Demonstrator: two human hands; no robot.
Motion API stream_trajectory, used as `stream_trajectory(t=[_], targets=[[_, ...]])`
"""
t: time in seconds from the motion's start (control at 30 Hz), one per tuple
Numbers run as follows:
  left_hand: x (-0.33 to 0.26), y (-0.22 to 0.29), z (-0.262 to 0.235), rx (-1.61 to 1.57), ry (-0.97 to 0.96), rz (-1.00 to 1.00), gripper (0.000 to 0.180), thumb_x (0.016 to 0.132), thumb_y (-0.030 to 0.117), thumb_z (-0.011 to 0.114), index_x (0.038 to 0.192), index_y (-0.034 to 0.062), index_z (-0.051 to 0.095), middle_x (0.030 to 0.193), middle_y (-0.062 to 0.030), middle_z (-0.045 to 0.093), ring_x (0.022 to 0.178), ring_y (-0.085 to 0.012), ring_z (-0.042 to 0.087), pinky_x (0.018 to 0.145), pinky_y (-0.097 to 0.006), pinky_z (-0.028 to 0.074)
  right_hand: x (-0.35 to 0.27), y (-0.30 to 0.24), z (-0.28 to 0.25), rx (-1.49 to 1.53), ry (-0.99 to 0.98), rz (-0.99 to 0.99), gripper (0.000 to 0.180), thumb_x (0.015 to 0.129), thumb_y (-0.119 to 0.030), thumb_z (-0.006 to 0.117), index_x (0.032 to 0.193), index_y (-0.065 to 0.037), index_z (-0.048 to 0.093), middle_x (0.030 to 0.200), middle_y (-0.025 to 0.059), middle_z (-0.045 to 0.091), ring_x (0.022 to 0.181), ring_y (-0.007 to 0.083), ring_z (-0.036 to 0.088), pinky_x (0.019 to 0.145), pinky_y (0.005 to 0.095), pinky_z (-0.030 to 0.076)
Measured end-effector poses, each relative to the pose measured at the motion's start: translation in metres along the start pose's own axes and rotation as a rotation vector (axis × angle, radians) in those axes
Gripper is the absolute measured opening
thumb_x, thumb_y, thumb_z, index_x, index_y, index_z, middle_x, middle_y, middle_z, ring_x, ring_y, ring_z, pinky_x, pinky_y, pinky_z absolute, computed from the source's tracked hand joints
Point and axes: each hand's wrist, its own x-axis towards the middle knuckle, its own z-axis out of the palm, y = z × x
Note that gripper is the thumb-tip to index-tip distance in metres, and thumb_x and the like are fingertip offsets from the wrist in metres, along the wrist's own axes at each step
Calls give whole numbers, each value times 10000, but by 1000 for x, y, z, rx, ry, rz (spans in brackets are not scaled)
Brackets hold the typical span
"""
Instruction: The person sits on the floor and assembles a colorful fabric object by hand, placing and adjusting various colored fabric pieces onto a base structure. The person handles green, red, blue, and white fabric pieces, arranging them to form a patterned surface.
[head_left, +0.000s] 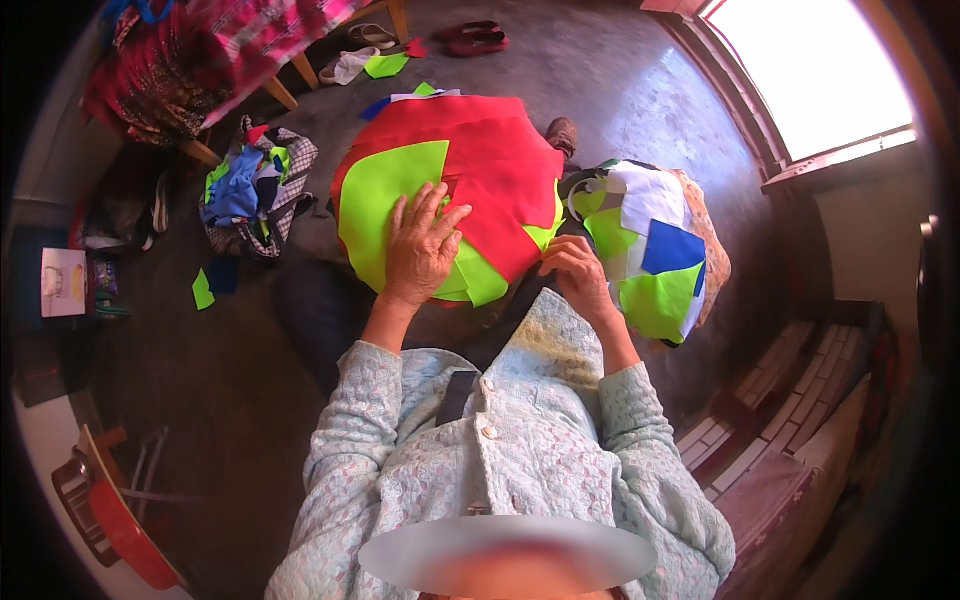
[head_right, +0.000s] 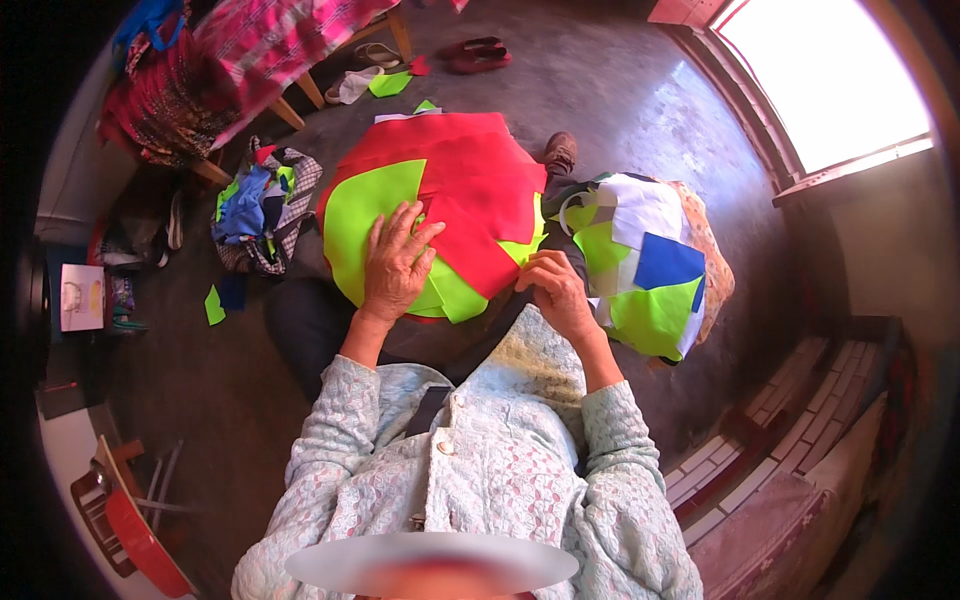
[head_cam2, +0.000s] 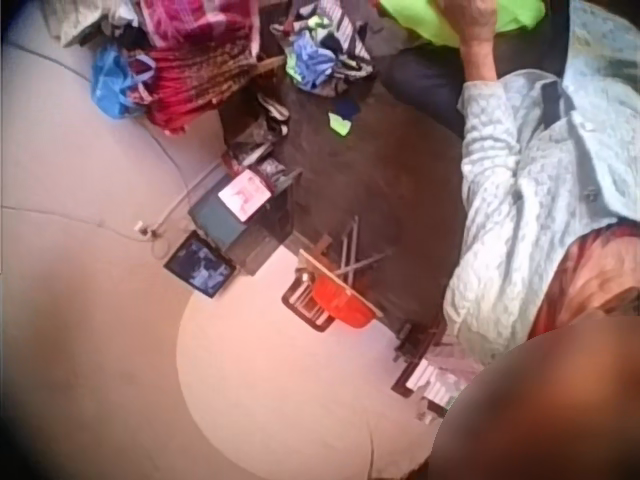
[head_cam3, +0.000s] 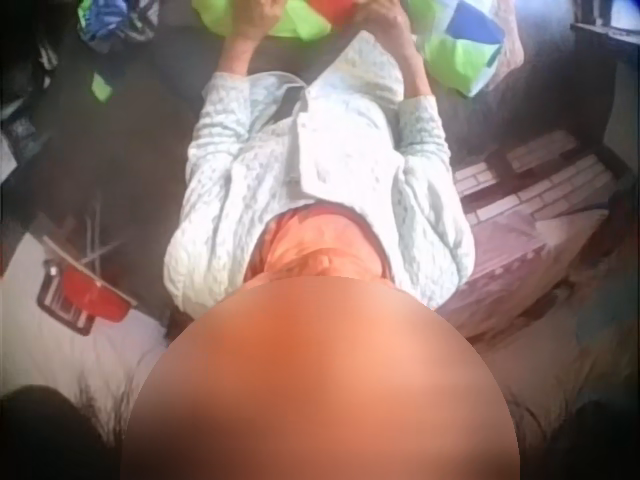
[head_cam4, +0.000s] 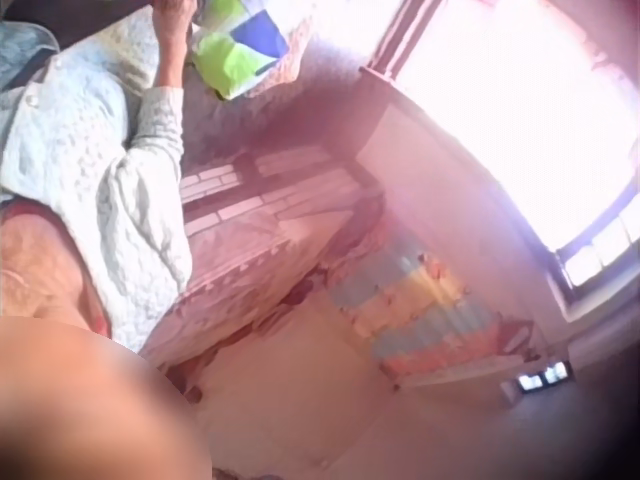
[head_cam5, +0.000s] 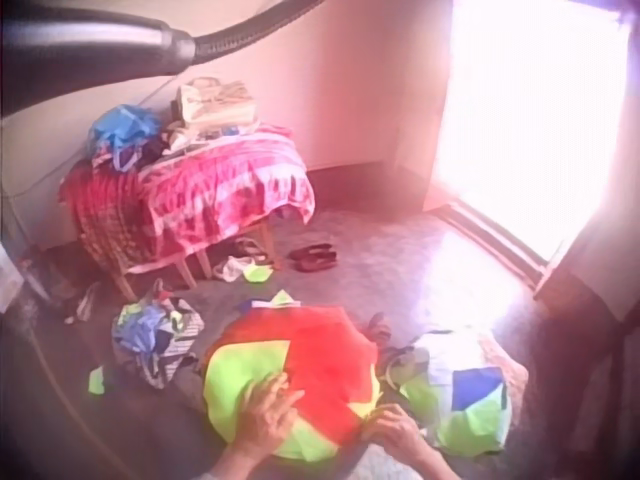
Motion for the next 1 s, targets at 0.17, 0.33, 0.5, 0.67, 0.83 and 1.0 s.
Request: stream_trajectory(t=[0.17,0.33,0.5,0.67,0.83,1.0], targets=[[0,0,1,22,-11,10,360,865,179,621,1225,204,637,1397,-82,496,1331,-290,427,1101,-512,284,5,-9,-8,-18,285,65,291,693,158,546,866,-50,652,909,86,633,876,257,617,762,341,488],[5,3,0,22,-21,14,343,862,184,618,1203,209,644,1370,-90,514,1322,-291,433,1105,-505,283,10,-33,14,301,157,155,215,774,93,631,946,-36,639,861,78,602,741,167,622,593,263,484],[2,-2,0,64,-40,29,364,863,180,610,1225,203,638,1402,-85,491,1329,-290,428,1102,-514,283,21,-22,41,352,90,162,213,821,53,611,1004,-51,646,887,65,578,788,165,634,678,277,500],[3,-3,2,46,-60,32,339,911,201,567,1243,194,638,1427,-82,477,1357,-281,404,1119,-513,256,3,-3,7,456,189,304,189,819,42,654,991,-37,644,903,55,596,772,123,621,666,268,517],[3,0,1,67,-48,42,367,875,184,603,1240,204,634,1409,-76,489,1341,-282,418,1106,-521,285,-45,71,-48,-301,530,429,254,753,-12,691,994,-82,654,991,129,637,938,338,606,831,392,494],[1,0,1,88,-46,39,371,875,188,602,1243,215,633,1414,-69,486,1341,-276,420,1102,-517,290,-97,103,-92,-388,663,652,241,763,-74,709,999,-78,660,1013,112,640,995,301,595,899,391,464]])
